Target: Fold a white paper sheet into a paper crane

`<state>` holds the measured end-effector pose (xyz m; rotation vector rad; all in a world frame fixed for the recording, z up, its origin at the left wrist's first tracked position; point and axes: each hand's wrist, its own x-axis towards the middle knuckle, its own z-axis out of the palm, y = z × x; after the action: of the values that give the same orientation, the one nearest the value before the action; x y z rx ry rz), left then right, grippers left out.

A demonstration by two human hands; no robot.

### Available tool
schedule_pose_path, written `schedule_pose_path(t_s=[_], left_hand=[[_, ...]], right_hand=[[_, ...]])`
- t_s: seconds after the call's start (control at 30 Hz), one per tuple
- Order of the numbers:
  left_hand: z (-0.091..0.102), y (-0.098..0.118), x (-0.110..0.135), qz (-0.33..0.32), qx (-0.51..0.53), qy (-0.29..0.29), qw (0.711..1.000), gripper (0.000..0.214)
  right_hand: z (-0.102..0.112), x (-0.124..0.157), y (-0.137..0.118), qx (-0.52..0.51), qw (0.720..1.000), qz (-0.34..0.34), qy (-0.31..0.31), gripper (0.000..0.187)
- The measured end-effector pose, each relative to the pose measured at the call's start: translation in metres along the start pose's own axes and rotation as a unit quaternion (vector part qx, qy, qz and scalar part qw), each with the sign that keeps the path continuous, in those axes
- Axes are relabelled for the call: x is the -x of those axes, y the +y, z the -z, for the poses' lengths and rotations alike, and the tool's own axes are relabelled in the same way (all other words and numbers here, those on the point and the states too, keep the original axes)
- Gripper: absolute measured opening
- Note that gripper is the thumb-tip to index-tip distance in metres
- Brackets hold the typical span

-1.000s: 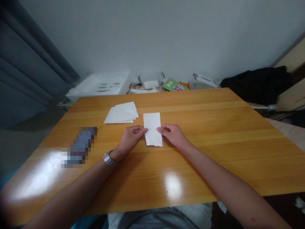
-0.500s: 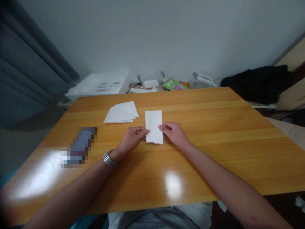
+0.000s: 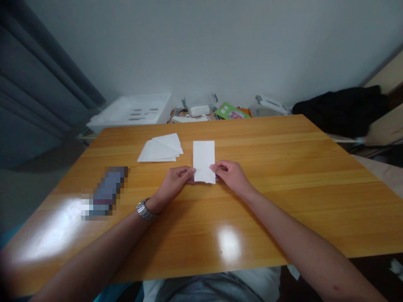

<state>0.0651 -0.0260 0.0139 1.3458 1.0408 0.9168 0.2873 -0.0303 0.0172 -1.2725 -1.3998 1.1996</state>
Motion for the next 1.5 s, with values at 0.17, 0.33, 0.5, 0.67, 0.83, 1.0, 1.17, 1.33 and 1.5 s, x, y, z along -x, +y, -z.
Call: schedule_pose_path(t_s=[0.17, 0.33, 0.5, 0.67, 0.83, 1.0, 1.17, 1.33, 1.5], left_hand=[[0.0, -0.002, 0.0, 0.012, -0.016, -0.013, 1.0, 0.038], [0.0, -0.001, 0.0, 0.015, -0.016, 0.014, 1.0, 0.035], [0.001, -0.001, -0.001, 0.013, -0.018, 0.035, 0.999, 0.034], [-0.001, -0.002, 0.0, -0.002, -0.016, 0.019, 1.0, 0.034], [-0.002, 0.003, 0.002, 0.004, -0.016, -0.012, 1.0, 0.033], [-0.004, 0.008, 0.004, 0.013, -0.04, 0.004, 0.999, 0.035], [-0.001, 0.01, 0.008, -0.024, -0.139, 0.049, 0.989, 0.045], [0.008, 0.013, 0.006, -0.198, -0.352, 0.081, 0.911, 0.029], [0.013, 0.009, 0.002, -0.324, -0.437, -0.071, 0.836, 0.025]], right_hand=[[0.0, 0.0, 0.0, -0.015, 1.0, -0.002, 0.014, 0.045], [-0.001, 0.001, -0.001, -0.03, 0.999, -0.015, -0.008, 0.044], [-0.002, 0.002, -0.004, -0.016, 0.999, -0.011, -0.041, 0.041], [-0.001, 0.001, -0.004, -0.008, 1.0, 0.001, -0.015, 0.041], [-0.001, -0.001, -0.001, -0.014, 1.0, 0.002, 0.006, 0.042], [-0.001, -0.001, 0.001, 0.007, 1.0, 0.017, 0.006, 0.04], [0.007, -0.005, 0.009, 0.064, 0.997, 0.044, -0.001, 0.038], [0.016, -0.008, 0.014, 0.186, 0.979, 0.071, -0.03, 0.035], [0.02, -0.011, 0.014, 0.308, 0.941, 0.123, -0.059, 0.031]])
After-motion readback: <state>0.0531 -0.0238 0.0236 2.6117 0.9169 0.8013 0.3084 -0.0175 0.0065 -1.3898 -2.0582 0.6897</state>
